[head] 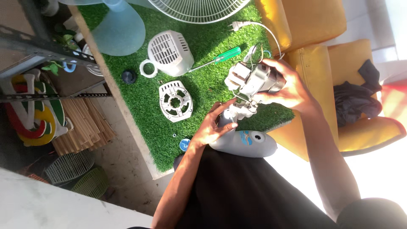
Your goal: The person assembles a disassembled electric fan by hand, attaching the motor to the fan body and securing it with a screw. The person uses a screwdriver to tighten the screw and then rotates the fan blade to test the assembly.
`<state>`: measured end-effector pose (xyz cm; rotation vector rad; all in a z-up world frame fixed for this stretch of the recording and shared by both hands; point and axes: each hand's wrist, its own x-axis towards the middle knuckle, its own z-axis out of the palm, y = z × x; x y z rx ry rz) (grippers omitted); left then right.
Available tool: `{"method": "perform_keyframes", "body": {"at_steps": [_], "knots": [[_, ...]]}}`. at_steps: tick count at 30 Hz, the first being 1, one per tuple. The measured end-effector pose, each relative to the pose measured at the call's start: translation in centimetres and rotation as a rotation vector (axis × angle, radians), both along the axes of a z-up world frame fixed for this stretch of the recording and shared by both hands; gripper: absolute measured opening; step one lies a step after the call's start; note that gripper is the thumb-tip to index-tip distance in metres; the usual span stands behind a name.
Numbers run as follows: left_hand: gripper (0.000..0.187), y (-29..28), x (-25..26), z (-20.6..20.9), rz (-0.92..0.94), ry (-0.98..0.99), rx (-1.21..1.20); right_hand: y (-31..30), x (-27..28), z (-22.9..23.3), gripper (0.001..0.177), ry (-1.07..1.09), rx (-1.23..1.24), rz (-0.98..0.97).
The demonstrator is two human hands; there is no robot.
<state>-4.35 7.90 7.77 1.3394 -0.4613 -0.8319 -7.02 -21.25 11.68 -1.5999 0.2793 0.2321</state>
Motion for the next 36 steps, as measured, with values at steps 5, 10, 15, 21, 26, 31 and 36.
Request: {"method": "perform_keyframes", "body": {"at_steps": [5, 10, 15, 21, 26, 31, 36], "knots": [[0.079, 1.0, -0.5, -0.4, -0.005, 0.048, -0.075, 1.6, 1.3, 2.4, 0.092, 0.032, -0.065, 0.045], [0.08, 1.2, -0.3, 0.1, -0.001, 0.016, -0.075, 2.6, 2.4, 5.1, 0.087, -0.093, -0.196, 0.117], [0.074, 1.2, 1.0, 1.0, 0.025, -0.067, -0.039, 3.9, 2.5, 7.7, 0.086, -0.38, -0.584, 0.155], [0.074, 1.4, 1.4, 1.0, 0.014, -0.148, 0.048, 5.6, 2.0, 8.3, 0.084, -0.452, -0.708, 0.141], [0.074, 2.1, 1.4, 0.7, -0.008, -0.144, 0.04, 6.2, 1.8, 8.1, 0.084, -0.47, -0.664, 0.144], [0.076, 2.6, 1.1, 0.3, -0.015, -0.26, 0.1, 6.4, 1.7, 8.3, 0.084, -0.5, -0.698, 0.155], [0.085, 2.3, 0.7, -0.3, 0.034, -0.145, 0.12, 6.3, 1.8, 8.6, 0.082, -0.564, -0.679, 0.223]]}}
